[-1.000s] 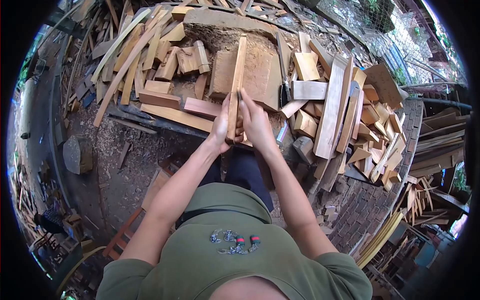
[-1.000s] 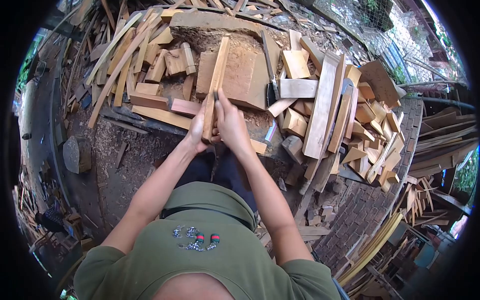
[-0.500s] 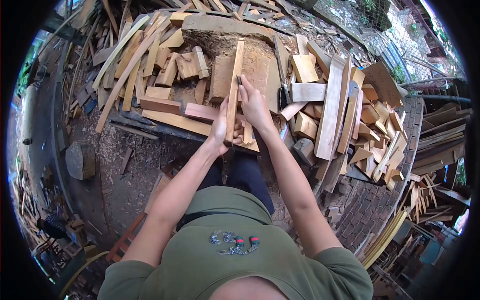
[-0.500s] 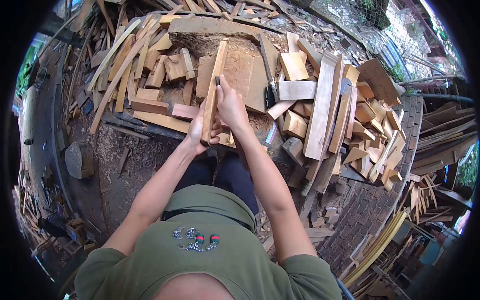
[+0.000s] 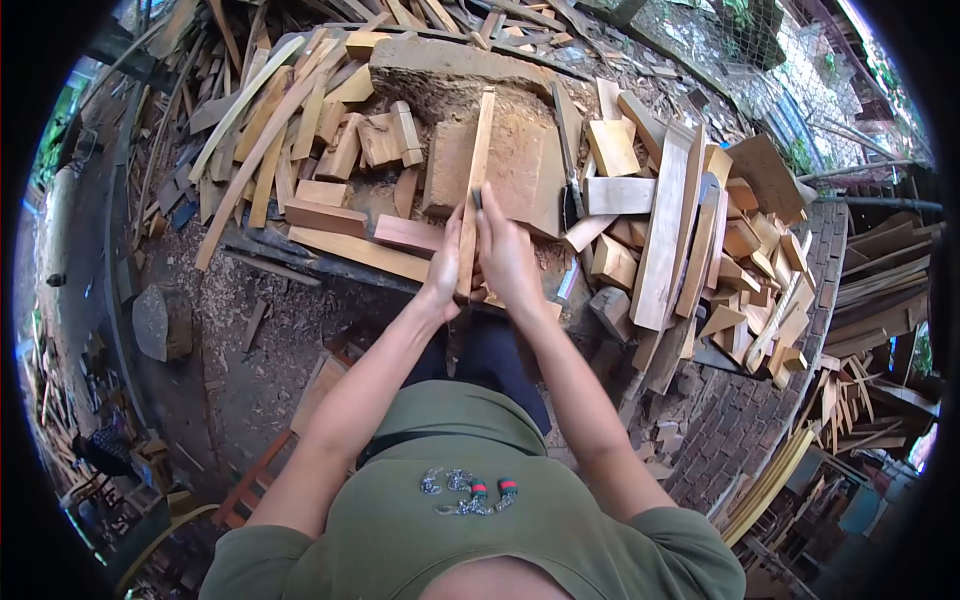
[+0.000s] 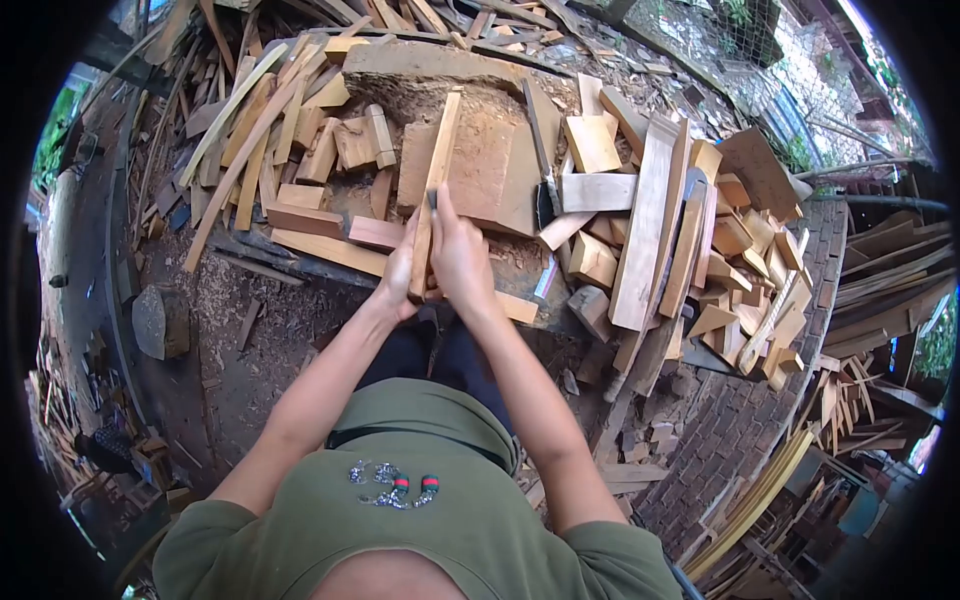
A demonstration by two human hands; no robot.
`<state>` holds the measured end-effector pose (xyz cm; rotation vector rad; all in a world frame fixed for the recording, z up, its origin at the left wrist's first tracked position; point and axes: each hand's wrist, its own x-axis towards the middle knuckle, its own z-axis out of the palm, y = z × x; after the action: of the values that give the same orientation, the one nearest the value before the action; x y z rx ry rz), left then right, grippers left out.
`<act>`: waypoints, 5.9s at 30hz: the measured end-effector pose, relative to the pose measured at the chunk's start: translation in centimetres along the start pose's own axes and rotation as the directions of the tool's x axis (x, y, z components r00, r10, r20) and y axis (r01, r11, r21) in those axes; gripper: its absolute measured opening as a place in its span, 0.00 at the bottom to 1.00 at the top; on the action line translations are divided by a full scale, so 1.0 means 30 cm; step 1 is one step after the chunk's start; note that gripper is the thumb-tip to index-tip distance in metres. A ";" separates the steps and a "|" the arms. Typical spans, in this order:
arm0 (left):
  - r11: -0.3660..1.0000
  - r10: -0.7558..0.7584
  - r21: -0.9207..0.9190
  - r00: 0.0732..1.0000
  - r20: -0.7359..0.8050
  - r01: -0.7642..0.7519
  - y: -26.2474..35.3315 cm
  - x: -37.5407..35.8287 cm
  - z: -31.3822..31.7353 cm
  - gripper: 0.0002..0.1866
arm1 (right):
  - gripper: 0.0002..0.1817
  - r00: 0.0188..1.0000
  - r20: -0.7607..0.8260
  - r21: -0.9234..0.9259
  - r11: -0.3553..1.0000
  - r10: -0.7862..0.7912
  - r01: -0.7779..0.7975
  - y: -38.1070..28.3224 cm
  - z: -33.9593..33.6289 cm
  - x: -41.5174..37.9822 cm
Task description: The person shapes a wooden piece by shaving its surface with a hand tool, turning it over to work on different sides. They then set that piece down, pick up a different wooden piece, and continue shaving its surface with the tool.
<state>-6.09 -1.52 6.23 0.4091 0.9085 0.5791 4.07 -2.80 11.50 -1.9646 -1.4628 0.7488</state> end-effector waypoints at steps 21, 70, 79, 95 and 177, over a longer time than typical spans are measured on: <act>0.988 -0.084 -0.123 0.994 0.065 0.091 0.043 -0.029 0.032 0.27 | 0.23 1.000 -0.006 0.116 0.993 -0.001 0.002 0.075 0.003 0.151; 0.985 0.146 0.087 0.988 0.048 -0.150 0.027 -0.091 0.021 0.24 | 0.27 0.967 0.243 0.079 0.992 0.072 -0.094 0.111 -0.024 -0.074; 0.969 0.156 0.195 0.988 -0.014 -0.151 0.026 -0.077 0.033 0.28 | 0.27 0.955 0.232 0.393 0.881 0.183 -0.264 0.106 -0.021 -0.091; 0.914 0.339 0.271 0.936 -0.097 -0.303 -0.025 -0.020 0.006 0.27 | 0.23 0.989 0.127 0.155 0.984 0.070 -0.089 0.061 -0.033 -0.045; 0.975 0.062 0.215 0.998 -0.009 -0.059 0.050 -0.110 0.046 0.25 | 0.19 0.999 0.030 0.029 0.999 0.013 -0.014 0.081 0.010 0.030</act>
<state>-6.96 -2.56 9.87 0.6301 0.9798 0.5420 5.66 -2.46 9.44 -1.9511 -1.4496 0.8036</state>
